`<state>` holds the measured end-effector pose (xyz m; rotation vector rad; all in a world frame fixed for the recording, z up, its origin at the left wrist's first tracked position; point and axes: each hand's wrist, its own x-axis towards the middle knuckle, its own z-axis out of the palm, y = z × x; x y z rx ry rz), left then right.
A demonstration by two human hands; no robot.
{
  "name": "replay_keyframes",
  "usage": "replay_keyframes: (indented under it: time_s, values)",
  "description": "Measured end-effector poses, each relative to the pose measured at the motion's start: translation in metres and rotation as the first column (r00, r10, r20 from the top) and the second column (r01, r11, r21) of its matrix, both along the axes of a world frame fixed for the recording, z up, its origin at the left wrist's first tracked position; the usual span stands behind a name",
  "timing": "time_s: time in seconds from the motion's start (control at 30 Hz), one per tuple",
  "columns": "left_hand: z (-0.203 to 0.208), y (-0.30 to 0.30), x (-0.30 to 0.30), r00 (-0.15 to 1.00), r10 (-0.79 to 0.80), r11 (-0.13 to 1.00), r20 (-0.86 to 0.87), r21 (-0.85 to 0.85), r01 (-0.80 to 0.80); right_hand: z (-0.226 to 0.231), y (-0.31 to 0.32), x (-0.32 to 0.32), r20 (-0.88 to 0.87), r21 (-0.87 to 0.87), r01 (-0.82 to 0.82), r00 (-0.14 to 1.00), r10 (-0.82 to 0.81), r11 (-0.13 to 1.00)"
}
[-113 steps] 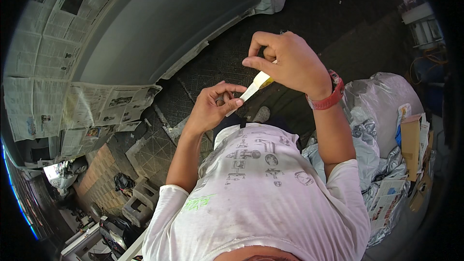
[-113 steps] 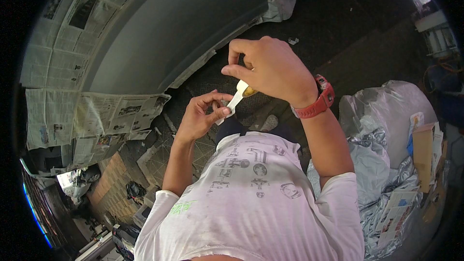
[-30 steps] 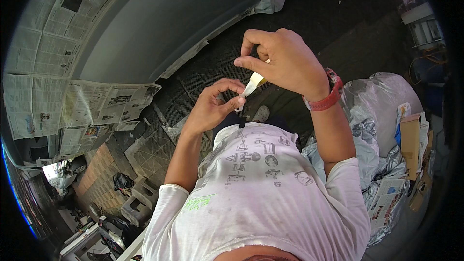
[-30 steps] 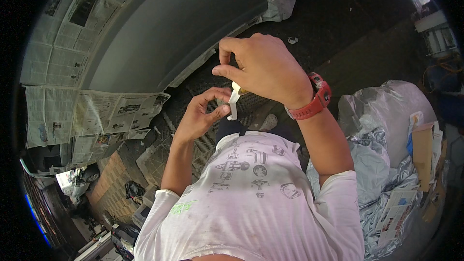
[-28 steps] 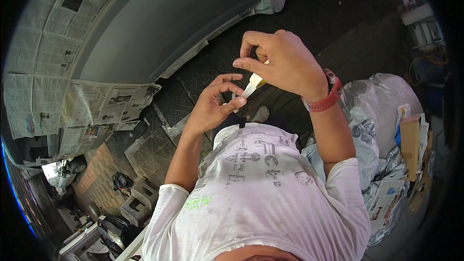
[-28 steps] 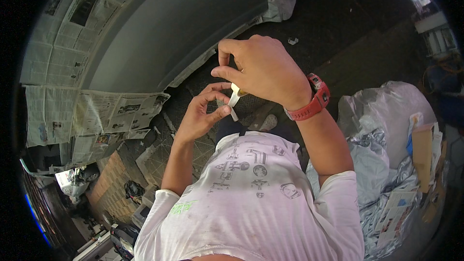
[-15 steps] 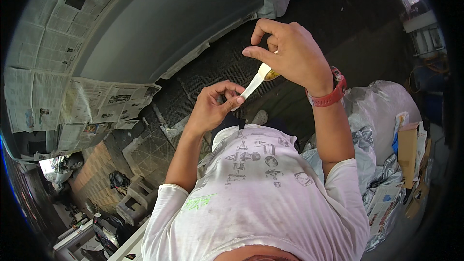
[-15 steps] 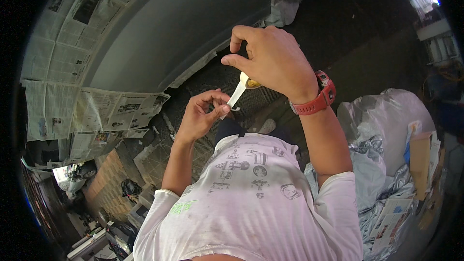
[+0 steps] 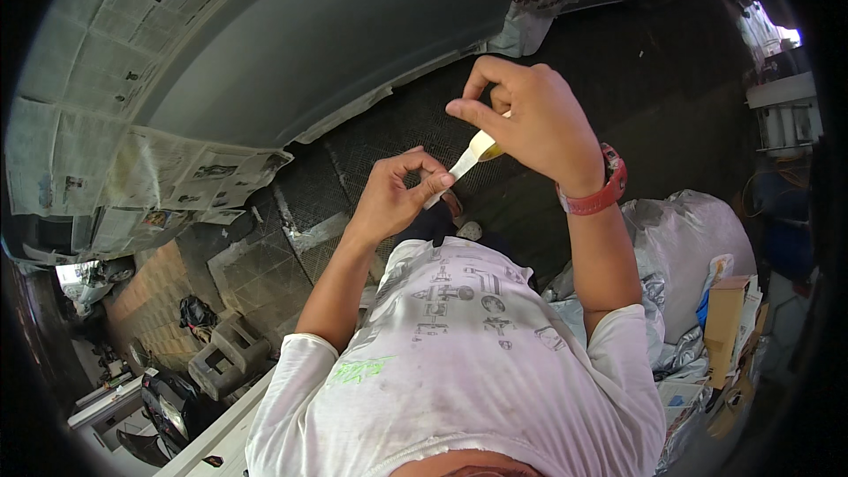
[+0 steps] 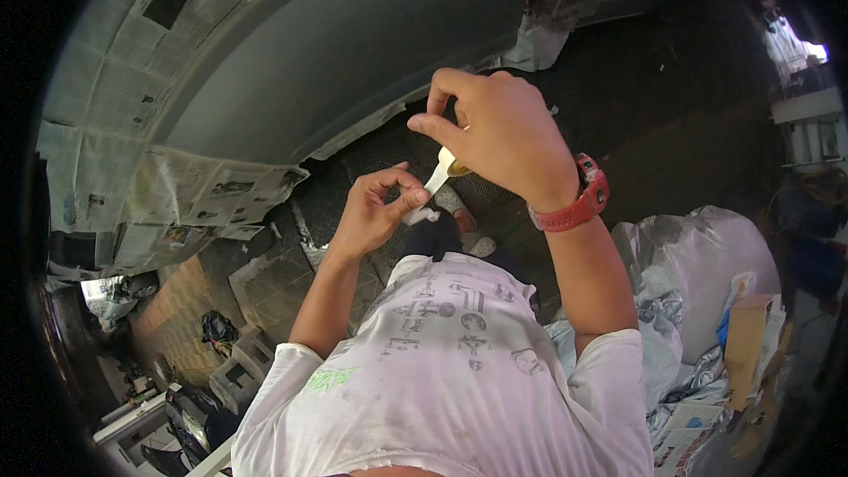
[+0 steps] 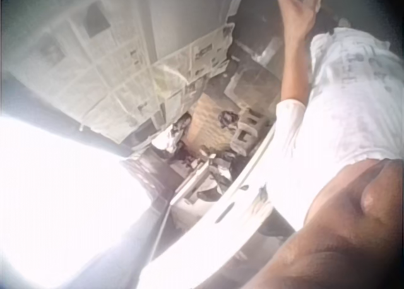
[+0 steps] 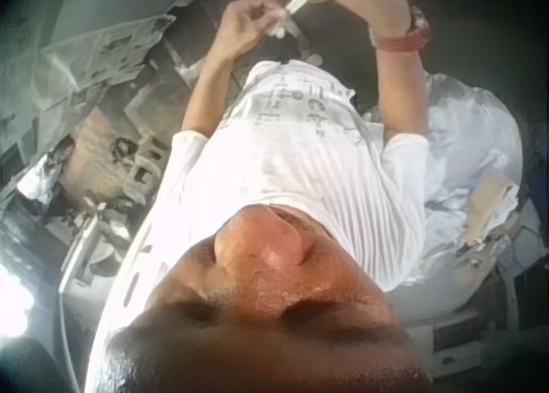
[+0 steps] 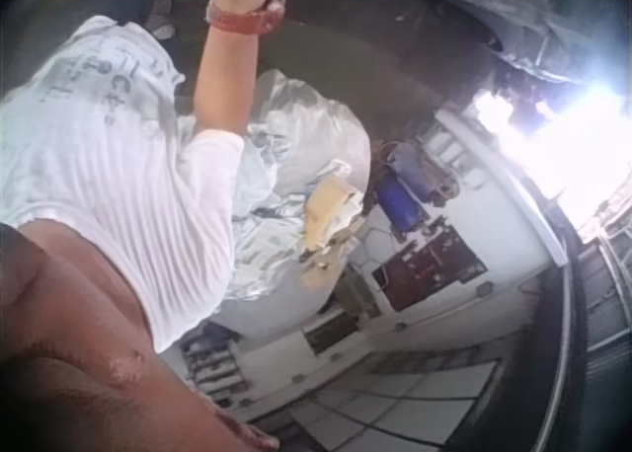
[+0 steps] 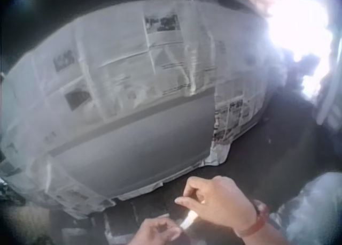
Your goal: The person retrieves newspapers from a pile and tapes them onto a car bumper to cover it. They smooth the paper and apply tape to secure it in place.
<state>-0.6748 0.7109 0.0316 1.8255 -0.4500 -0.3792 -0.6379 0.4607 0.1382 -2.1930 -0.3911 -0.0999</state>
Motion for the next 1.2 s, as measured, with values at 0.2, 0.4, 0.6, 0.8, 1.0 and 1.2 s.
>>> replay_keyframes:
  time_s: [0.2, 0.4, 0.6, 0.8, 1.0, 1.2]
  values:
    - [0.021, 0.001, 0.056, 0.999, 0.035, 0.998, -0.038, -0.044, -0.037, 0.015, 0.012, 0.06, -0.128, -0.075, 0.04, 0.991, -0.049, 0.996]
    - [0.022, 0.018, 0.106, 0.969, 0.062, 0.979, -0.237, -0.174, -0.106, 0.032, 0.042, 0.119, -0.124, -0.128, -0.016, 0.992, 0.0, 0.992]
    - [0.004, 0.038, 0.146, 0.995, 0.098, 0.988, 0.016, -0.119, -0.095, 0.035, 0.067, 0.155, -0.173, -0.16, -0.051, 0.985, 0.022, 0.986]
    - [0.021, 0.049, 0.156, 0.963, 0.084, 0.974, -0.255, -0.185, -0.134, 0.042, 0.075, 0.18, -0.14, -0.264, -0.053, 0.99, 0.016, 0.963]
    - [0.014, 0.057, 0.161, 0.975, 0.122, 0.928, -0.187, -0.328, -0.179, 0.046, 0.091, 0.199, -0.158, -0.248, -0.142, 0.982, 0.104, 0.958]
    - [0.013, 0.056, 0.168, 0.969, 0.221, 0.93, -0.11, -0.277, -0.243, 0.053, 0.099, 0.212, -0.157, -0.243, -0.227, 0.969, 0.193, 0.943]
